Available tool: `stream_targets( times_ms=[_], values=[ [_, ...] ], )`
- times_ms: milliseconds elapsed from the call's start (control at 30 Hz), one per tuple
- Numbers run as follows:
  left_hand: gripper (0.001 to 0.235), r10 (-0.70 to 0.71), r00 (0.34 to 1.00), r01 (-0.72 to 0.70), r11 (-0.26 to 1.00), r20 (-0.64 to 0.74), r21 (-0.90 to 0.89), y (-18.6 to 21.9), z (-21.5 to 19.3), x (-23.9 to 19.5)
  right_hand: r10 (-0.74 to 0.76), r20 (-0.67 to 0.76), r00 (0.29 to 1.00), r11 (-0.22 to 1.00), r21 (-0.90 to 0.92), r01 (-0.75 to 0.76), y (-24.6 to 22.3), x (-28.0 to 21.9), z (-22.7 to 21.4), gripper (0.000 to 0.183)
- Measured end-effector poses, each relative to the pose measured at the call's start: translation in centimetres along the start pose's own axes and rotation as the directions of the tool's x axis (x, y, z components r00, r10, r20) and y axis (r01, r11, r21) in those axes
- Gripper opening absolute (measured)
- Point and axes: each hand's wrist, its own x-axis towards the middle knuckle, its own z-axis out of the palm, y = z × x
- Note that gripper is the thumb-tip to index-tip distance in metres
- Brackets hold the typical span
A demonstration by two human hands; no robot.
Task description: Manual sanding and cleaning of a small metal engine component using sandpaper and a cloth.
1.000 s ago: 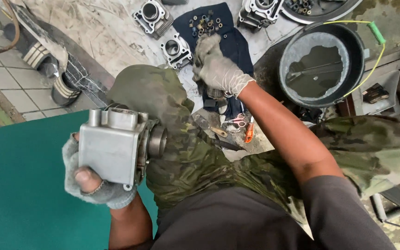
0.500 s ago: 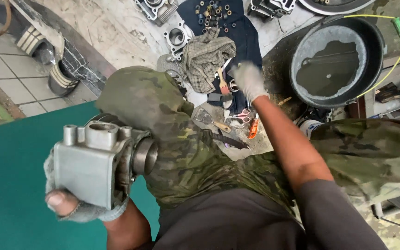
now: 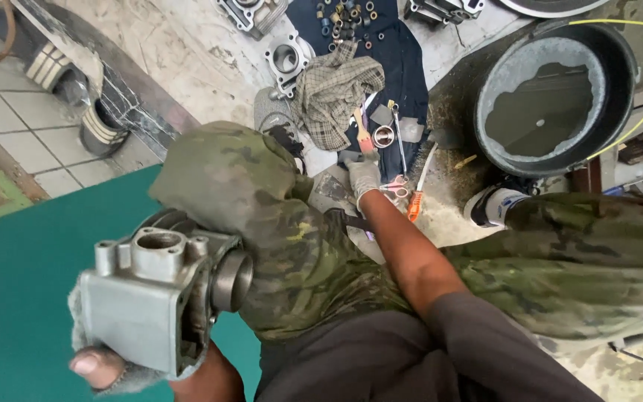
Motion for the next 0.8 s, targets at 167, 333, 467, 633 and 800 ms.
stream_targets(
  times_ms=[167,333,467,633,800],
  values=[
    [0.031,0.037,0.999,-0.038,0.999,0.017,0.031,0.0,0.7,0.8,0.011,0.041,0.999,1.0,0.001,-0.012,-1.2,0.2,-0.1,0.076],
    [0.031,0.063,0.998,-0.065,0.997,0.029,0.046,-0.3,1.5,0.2,-0.106,-0.061,0.992,0.992,-0.069,0.101,-1.0,1.4,0.9,0.051],
    [0.031,0.085,0.996,-0.087,0.994,0.036,0.058,-0.6,1.9,-0.9,-0.294,-0.074,0.953,0.948,0.106,0.301,-2.2,-3.5,-0.7,0.044],
    [0.031,0.132,0.99,-0.136,0.988,0.055,0.075,-0.4,2.2,-2.0,-0.219,0.131,0.967,0.557,0.83,0.014,-3.9,-1.9,-2.6,0.025],
    [0.024,0.244,0.97,-0.242,0.966,-0.005,0.088,-1.4,2.0,-2.6,-0.439,0.295,0.848,0.25,0.947,-0.201,-9.6,-8.1,-9.6,0.032]
  ],
)
